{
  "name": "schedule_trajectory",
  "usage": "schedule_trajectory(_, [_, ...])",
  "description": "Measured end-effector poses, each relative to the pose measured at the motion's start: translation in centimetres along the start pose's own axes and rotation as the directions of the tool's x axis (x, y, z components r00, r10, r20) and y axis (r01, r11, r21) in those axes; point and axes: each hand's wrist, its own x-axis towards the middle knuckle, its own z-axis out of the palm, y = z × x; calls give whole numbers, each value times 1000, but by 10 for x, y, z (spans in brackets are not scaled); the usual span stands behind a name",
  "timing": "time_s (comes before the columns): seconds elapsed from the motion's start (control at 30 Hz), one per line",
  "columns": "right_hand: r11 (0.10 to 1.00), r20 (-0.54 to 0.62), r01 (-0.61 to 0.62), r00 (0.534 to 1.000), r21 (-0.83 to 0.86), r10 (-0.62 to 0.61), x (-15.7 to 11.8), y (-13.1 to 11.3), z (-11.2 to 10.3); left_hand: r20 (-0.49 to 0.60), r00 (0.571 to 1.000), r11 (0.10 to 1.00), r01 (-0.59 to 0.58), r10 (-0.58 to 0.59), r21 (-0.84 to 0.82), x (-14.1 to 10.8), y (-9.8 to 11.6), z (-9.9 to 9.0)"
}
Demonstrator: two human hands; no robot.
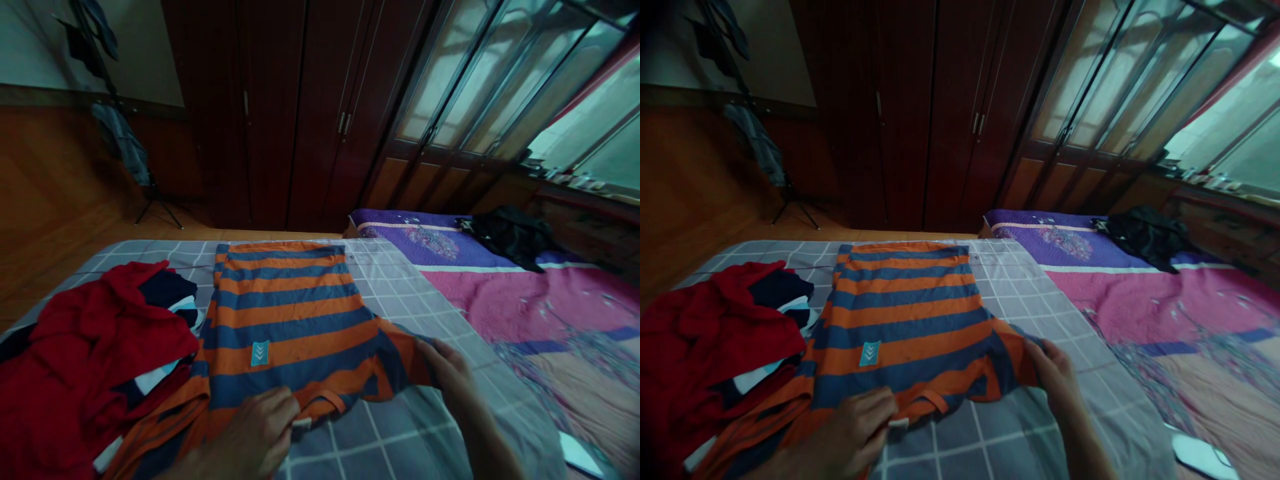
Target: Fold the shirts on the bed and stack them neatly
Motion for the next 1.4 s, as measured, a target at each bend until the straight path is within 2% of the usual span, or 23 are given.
schedule_trajectory(0.07, [948, 37, -73, 997, 308, 64, -4, -7, -14, -52, 997, 977, 43, -55, -208, -1, 6, -20])
schedule_trajectory(0.13, [904, 17, -101, 995, 415, 103, -6, -6, -25, -78, 995, 947, 40, -68, -319, -2, 12, -33])
schedule_trajectory(0.2, [895, 19, -128, 991, 427, 133, -7, 4, -29, -34, 999, 942, 20, -33, -336, -3, 14, -36])
schedule_trajectory(0.3, [913, 47, -188, 982, 363, 183, -8, 27, -26, 112, 993, 952, 0, 36, -307, -3, 12, -24])
schedule_trajectory(0.37, [923, -5, -194, 978, 331, 207, -9, 41, -23, 184, 979, 955, -28, 85, -294, -3, 10, -14])
schedule_trajectory(0.43, [927, -105, -168, 971, 336, 214, -10, 49, -22, 214, 972, 951, -27, 97, -308, -3, 10, -8])
schedule_trajectory(0.5, [936, -207, -100, 962, 336, 177, -10, 46, -22, 221, 974, 940, 26, 53, -341, -2, 11, -7])
schedule_trajectory(0.57, [965, -290, -9, 953, 260, 87, -12, 32, -17, 223, 975, 926, 65, 21, -372, 0, 13, -8])
schedule_trajectory(0.67, [984, -353, 158, 918, -87, -179, -24, -1, 5, 240, 970, 900, 68, 42, -430, 2, 12, -8])
schedule_trajectory(0.7, [938, -331, 247, 888, -244, -320, -31, -11, 17, 253, 966, 889, 71, 51, -452, 2, 12, -7])
schedule_trajectory(0.73, [848, -252, 367, 842, -381, -478, -40, -20, 29, 266, 962, 880, 80, 54, -469, 2, 11, -7])
schedule_trajectory(0.8, [584, 64, 620, 712, -524, -699, -58, -29, 54, 288, 956, 868, 94, 59, -488, 2, 10, -6])
schedule_trajectory(0.87, [355, 370, 784, 572, -509, -732, -76, -29, 70, 298, 952, 868, 85, 75, -489, 2, 9, -6])
schedule_trajectory(0.9, [289, 451, 817, 530, -499, -718, -83, -25, 74, 299, 950, 872, 70, 89, -484, 2, 9, -6])
schedule_trajectory(0.93, [256, 482, 824, 516, -506, -708, -89, -19, 75, 297, 949, 879, 53, 103, -473, 2, 9, -6])
schedule_trajectory(1.03, [250, 384, 753, 555, -609, -738, -98, 5, 63, 292, 952, 906, 43, 91, -422, 3, 11, -8])
schedule_trajectory(1.13, [280, 280, 666, 604, -692, -746, -97, 31, 44, 320, 946, 918, 87, 45, -386, 4, 12, -9])
schedule_trajectory(1.2, [307, 249, 625, 643, -718, -724, -95, 44, 33, 331, 943, 920, 98, 36, -379, 5, 13, -9])
schedule_trajectory(1.3, [403, 192, 568, 718, -718, -670, -91, 55, 23, 338, 941, 921, 121, 12, -369, 4, 12, -8])
schedule_trajectory(1.4, [550, 25, 426, 806, -718, -591, -89, 57, 17, 353, 936, 918, 133, 8, -374, 2, 10, -6])
